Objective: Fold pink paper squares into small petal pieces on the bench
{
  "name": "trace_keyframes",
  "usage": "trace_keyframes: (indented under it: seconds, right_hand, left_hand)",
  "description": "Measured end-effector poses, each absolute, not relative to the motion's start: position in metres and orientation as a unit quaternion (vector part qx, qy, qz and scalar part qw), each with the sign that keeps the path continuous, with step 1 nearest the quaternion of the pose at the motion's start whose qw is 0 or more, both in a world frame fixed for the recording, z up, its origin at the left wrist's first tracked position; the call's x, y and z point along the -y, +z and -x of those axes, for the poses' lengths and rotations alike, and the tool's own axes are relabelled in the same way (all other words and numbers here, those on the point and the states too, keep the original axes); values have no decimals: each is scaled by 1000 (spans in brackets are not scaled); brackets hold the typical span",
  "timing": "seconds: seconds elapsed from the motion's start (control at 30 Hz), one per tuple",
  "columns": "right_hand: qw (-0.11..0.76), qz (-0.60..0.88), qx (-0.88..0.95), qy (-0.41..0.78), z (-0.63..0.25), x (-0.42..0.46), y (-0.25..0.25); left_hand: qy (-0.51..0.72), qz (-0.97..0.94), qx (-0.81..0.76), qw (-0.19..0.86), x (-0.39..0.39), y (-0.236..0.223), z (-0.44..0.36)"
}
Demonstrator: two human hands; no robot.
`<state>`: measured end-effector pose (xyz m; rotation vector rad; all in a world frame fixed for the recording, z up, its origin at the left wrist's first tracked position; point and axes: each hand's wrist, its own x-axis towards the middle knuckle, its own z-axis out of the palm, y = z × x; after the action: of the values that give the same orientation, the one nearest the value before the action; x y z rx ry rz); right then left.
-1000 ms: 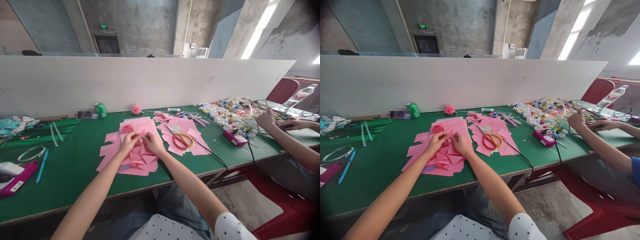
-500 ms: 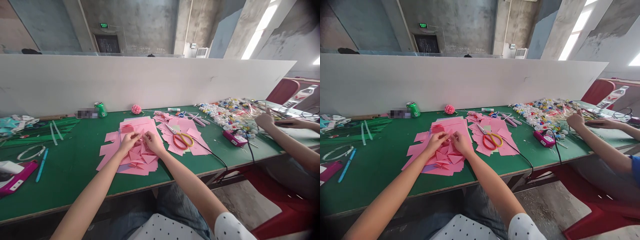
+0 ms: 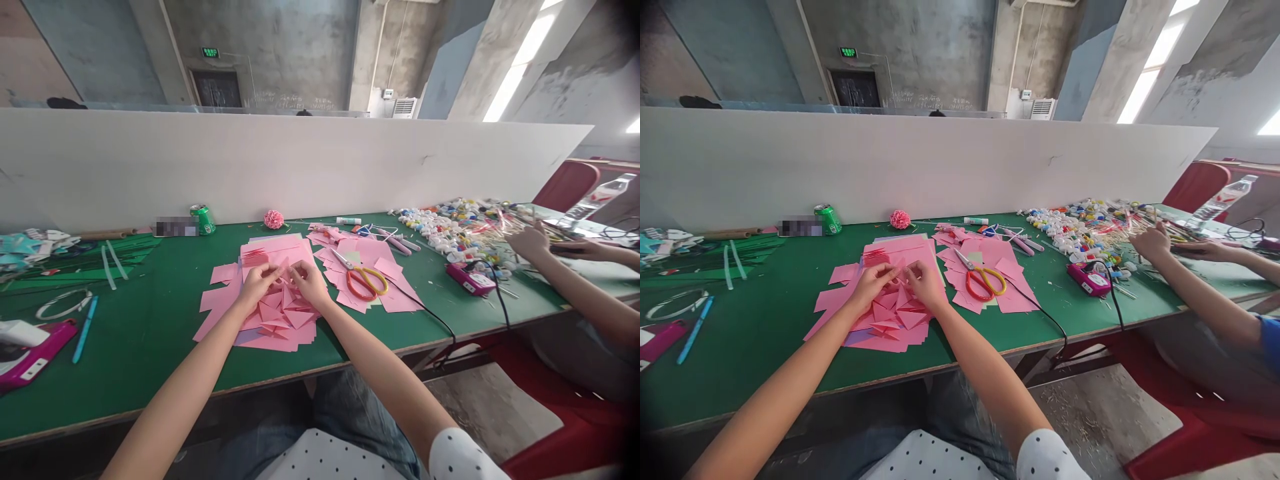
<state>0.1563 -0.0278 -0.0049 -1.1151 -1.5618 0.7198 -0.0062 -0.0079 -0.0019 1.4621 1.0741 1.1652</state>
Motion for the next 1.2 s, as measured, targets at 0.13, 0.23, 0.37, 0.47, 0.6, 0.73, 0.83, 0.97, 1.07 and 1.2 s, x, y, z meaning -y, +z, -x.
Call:
trace_keyframes:
  seconds: [0.13,0.23,0.37,0.47,0.6,0.73,0.83,0.97,1.07,1.2]
  right_hand:
    - [520,467,655,287,-157,28,-5]
    - [525,458,653,298,-157,26,-7]
    - [533,431,632,363,-156,22,-12]
    - [543,410,621,389,-156,18,-16]
    - [537,417,623,386,-157,16,-19]
    - [535,423,630,372,-157,17,-19]
    - [528,427,629,379,-156,19,-17]
    - [507,440,633,387,-155,21,-16]
    - [498,451,641,371,-155,22,-14]
    - [506,445,646,359,-156,22,-13]
  left_hand:
    - [476,-598,-435,476,9,-1,5]
    - [475,-598,-433,478,9,0,5]
    - [473,-598,-427,487,9,1,8]
    - [472,-599,-420,492,8,1,9]
    - [475,-605,-412,489,8,1,8]
    - [474,-611,-410,484,9,0,6]
    - [474,-612,-411,482,8,-1,7]
    - [473,-610,-417,480,7,-2,8]
    - [474,-608,-423,476,7,-2,7]
    - [474,-603,-432,474,8,-2,6]
